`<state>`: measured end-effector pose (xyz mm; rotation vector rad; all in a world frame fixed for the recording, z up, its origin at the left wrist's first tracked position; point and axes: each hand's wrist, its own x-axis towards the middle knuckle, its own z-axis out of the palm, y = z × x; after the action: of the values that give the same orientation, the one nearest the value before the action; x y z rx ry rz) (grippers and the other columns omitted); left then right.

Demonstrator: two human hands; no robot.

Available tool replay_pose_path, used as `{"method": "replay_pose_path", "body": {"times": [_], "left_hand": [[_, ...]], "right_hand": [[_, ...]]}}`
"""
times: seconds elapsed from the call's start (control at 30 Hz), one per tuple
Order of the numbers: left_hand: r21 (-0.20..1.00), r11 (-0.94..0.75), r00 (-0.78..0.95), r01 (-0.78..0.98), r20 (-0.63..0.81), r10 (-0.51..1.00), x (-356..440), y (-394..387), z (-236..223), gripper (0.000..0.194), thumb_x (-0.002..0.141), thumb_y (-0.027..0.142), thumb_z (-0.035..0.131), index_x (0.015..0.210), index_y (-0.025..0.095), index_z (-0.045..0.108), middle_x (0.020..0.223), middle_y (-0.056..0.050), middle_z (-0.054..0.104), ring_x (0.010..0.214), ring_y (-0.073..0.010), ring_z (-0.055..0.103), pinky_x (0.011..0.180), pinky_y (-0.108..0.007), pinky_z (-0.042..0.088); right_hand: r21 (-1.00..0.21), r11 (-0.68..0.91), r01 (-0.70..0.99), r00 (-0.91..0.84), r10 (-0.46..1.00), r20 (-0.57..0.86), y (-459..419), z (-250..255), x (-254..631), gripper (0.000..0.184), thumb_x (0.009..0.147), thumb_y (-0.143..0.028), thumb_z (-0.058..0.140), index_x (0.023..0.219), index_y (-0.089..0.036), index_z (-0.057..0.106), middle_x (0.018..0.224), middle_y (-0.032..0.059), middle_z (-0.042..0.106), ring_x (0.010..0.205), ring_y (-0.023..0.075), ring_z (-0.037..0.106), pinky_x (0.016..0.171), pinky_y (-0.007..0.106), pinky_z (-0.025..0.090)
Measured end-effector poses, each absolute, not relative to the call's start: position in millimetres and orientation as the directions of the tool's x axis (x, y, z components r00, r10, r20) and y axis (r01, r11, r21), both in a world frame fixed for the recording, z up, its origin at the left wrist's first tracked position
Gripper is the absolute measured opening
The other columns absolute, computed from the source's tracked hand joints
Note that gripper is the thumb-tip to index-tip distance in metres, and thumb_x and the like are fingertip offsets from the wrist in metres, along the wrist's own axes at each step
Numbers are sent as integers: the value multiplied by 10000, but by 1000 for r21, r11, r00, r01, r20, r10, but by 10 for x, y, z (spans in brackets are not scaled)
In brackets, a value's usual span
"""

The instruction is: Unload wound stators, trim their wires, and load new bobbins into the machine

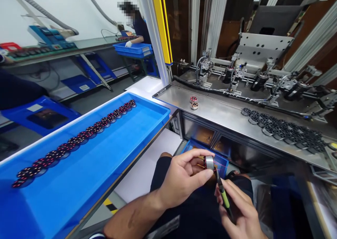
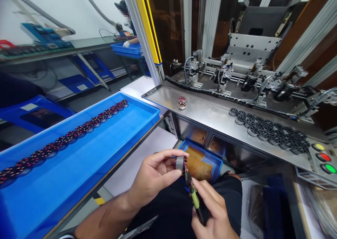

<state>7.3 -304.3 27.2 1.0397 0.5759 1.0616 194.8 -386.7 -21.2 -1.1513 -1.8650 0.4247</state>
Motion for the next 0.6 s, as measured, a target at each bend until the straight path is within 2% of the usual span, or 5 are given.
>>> {"method": "replay_pose_path", "body": {"times": [0.13, 0.2, 0.33, 0.47, 0.6], "left_hand": [[897, 76, 417, -435, 126, 900, 73, -3039, 245, 334, 817, 141, 748, 1141, 205, 697, 986, -63, 748, 915, -148, 702, 808, -217, 563], [896, 17, 398, -444, 180, 900, 68, -3040, 236, 320, 832, 143, 731, 1141, 220, 697, 1066, -68, 730, 942, -153, 699, 826, -228, 564], [901, -129, 322, -413, 278, 905, 62, -3049, 253, 233, 869, 132, 679, 1067, 247, 721, 1152, -54, 701, 1036, -157, 676, 875, -227, 553], [911, -223, 300, -347, 334, 894, 48, -3080, 278, 256, 883, 101, 643, 1068, 262, 716, 1146, -47, 706, 1109, -163, 646, 899, -227, 544], [910, -300, 282, -286, 379, 881, 22, -3105, 286, 291, 857, 62, 651, 1073, 248, 710, 1149, -57, 713, 1119, -174, 643, 903, -237, 546]], "right_hand": [[-614, 479, 627, -156, 850, 504, -3900, -282, 2001, 652, 762, -50, 526, 1391, -219, 504, 1098, 86, 737, 909, 181, 746, 864, 247, 597], [-580, 480, 659, -144, 836, 529, -3904, -293, 2015, 635, 751, -54, 537, 1369, -201, 525, 1081, 86, 744, 944, 200, 744, 892, 262, 591], [-606, 532, 592, -200, 825, 529, -3883, -222, 1987, 679, 738, -44, 489, 1398, -198, 488, 1204, 108, 677, 1116, 225, 681, 956, 287, 562], [-664, 539, 519, -224, 835, 502, -3858, -146, 1940, 723, 737, -32, 474, 1438, -201, 433, 1223, 103, 629, 1099, 191, 665, 960, 251, 542], [-646, 552, 526, -232, 825, 516, -3836, -108, 1924, 711, 747, -32, 469, 1438, -197, 432, 1215, 111, 621, 1126, 210, 645, 924, 247, 553]]}}
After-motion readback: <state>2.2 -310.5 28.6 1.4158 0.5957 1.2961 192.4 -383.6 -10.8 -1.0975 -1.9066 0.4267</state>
